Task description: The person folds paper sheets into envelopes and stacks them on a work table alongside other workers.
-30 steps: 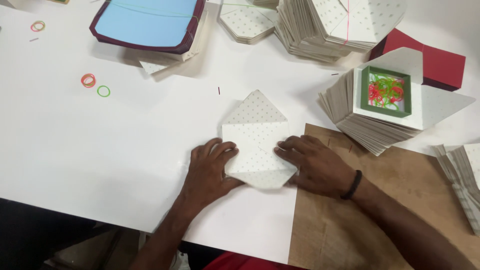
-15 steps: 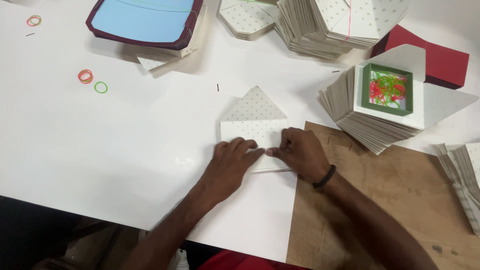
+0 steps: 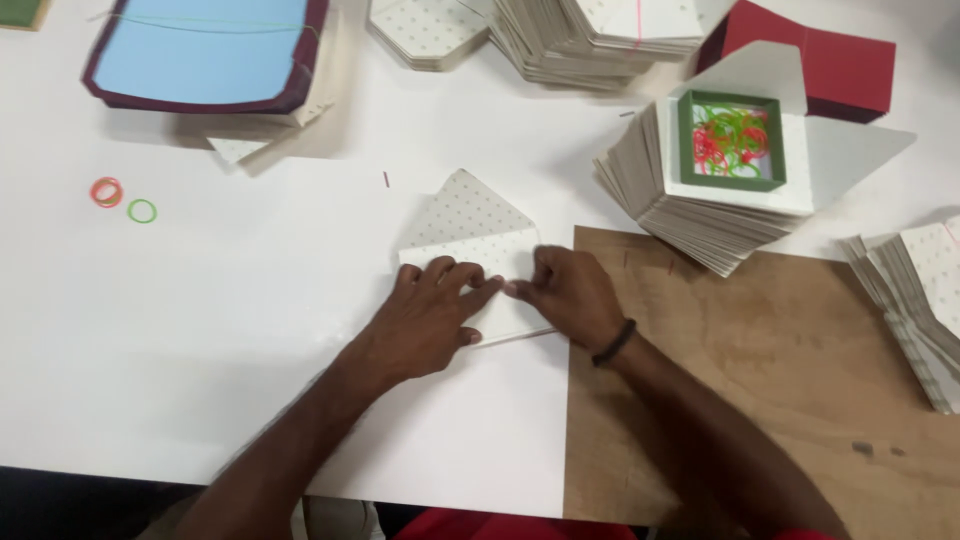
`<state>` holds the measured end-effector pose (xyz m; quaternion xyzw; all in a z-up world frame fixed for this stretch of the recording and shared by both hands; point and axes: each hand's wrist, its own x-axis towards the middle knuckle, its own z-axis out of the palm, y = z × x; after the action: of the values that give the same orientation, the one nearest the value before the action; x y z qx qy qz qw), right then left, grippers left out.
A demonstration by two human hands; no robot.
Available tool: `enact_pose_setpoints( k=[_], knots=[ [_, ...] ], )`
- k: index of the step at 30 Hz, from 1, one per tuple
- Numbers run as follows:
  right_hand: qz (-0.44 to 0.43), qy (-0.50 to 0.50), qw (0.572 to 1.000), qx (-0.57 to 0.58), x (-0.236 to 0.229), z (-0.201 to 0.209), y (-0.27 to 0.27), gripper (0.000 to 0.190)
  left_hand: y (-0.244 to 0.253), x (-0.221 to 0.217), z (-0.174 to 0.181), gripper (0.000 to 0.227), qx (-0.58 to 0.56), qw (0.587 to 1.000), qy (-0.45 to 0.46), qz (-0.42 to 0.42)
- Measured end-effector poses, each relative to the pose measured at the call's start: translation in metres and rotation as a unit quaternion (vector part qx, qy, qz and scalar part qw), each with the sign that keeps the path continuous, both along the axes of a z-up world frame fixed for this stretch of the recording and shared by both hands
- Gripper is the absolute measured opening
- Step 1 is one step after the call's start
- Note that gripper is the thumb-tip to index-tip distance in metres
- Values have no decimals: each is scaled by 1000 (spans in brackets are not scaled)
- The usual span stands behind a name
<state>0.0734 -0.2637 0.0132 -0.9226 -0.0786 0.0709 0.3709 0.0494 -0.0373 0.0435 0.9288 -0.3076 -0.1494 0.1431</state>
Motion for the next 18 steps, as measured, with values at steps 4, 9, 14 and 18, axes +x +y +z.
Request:
enact_pose_setpoints(
  k=[4, 9, 14, 18],
  knots=[
    [-11, 36, 999, -1, -15, -7, -20, 51, 1, 1, -5, 69, 3, 1000, 13, 7],
    [-17, 68, 997, -19, -20, -2, -33, 48, 3, 2, -5, 71, 5, 1000, 13, -2],
    [22, 22, 996, -84, 0, 17, -7, 43, 3, 4, -6, 70, 6, 1000, 13, -2],
    [46, 36, 989, -136, -8, 18, -21, 41, 7, 4, -7, 70, -6, 1000, 4, -8]
  ],
)
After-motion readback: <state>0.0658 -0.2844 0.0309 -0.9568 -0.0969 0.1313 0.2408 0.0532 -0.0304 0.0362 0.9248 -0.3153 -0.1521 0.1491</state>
